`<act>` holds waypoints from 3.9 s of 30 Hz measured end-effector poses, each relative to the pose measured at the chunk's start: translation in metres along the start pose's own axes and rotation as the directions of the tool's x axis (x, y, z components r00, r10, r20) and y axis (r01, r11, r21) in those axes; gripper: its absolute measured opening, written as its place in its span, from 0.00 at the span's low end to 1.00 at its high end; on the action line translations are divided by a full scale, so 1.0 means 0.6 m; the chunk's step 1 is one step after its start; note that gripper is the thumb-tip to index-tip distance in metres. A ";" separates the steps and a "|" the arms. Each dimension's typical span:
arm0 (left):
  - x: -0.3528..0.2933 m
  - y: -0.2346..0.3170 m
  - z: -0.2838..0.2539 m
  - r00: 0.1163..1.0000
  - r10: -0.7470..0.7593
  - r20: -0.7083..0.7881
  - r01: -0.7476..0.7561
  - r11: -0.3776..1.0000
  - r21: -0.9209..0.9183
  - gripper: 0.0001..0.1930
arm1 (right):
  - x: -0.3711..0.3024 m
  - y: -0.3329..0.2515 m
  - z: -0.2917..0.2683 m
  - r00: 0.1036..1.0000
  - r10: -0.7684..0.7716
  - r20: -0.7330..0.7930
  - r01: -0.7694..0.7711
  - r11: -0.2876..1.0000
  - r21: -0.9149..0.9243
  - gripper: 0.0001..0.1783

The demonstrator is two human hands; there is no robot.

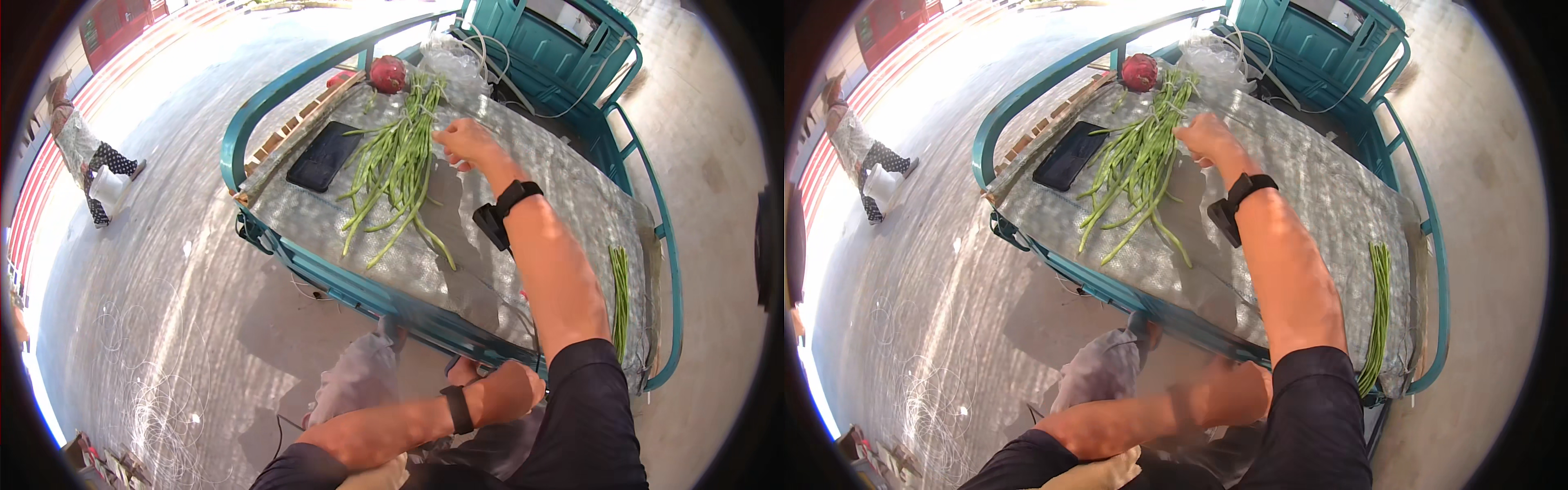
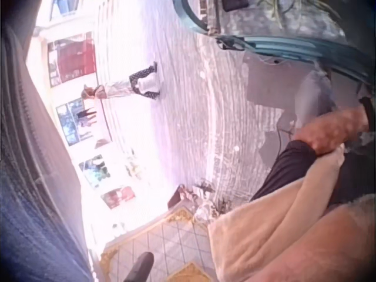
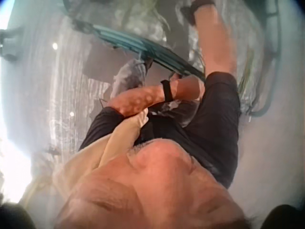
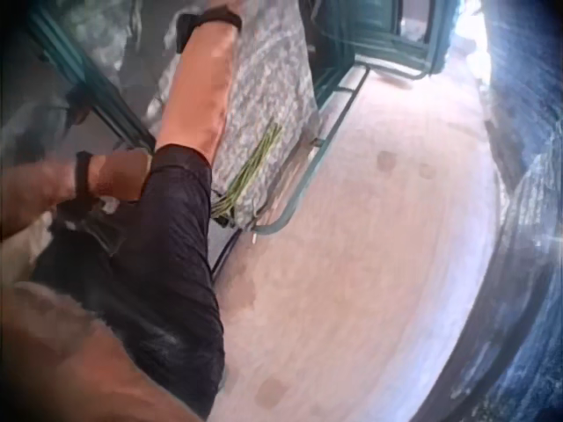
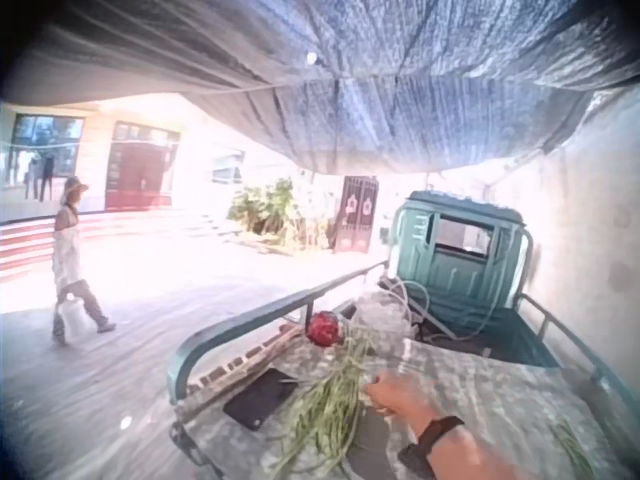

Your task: The person gathers long green beans into bundles and ties them with white string while sitting in the back of a small vehicle.

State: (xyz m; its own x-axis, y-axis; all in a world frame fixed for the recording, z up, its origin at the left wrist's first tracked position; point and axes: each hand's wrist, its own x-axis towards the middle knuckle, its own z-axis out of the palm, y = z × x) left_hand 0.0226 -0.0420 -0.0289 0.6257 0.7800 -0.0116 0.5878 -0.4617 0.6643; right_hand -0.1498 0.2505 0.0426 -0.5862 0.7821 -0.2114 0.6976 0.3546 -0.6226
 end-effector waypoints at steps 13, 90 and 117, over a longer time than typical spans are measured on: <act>-0.003 0.029 0.024 0.999 -0.034 0.001 0.034 0.997 0.070 0.13 | 0.142 0.033 0.075 0.961 0.031 -0.276 -0.035 0.999 -0.011 0.23; -0.042 -0.089 -0.190 0.654 -0.400 -0.642 -0.536 0.354 -0.767 0.27 | -0.519 0.072 0.066 0.702 -0.326 -0.634 0.355 0.931 -0.085 0.39; -0.040 -0.104 -0.203 0.772 -0.168 -0.613 -0.608 -0.479 -0.634 0.21 | -0.560 0.161 0.012 0.939 -0.126 -0.319 0.311 0.705 0.637 0.06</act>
State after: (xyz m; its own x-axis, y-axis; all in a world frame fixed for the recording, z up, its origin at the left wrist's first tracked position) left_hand -0.0915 0.0197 0.0210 0.0697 0.9385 0.3380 -0.9866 0.0148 0.1626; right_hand 0.1114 0.0184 0.0481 -0.5067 0.8537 0.1203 0.0470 0.1667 -0.9849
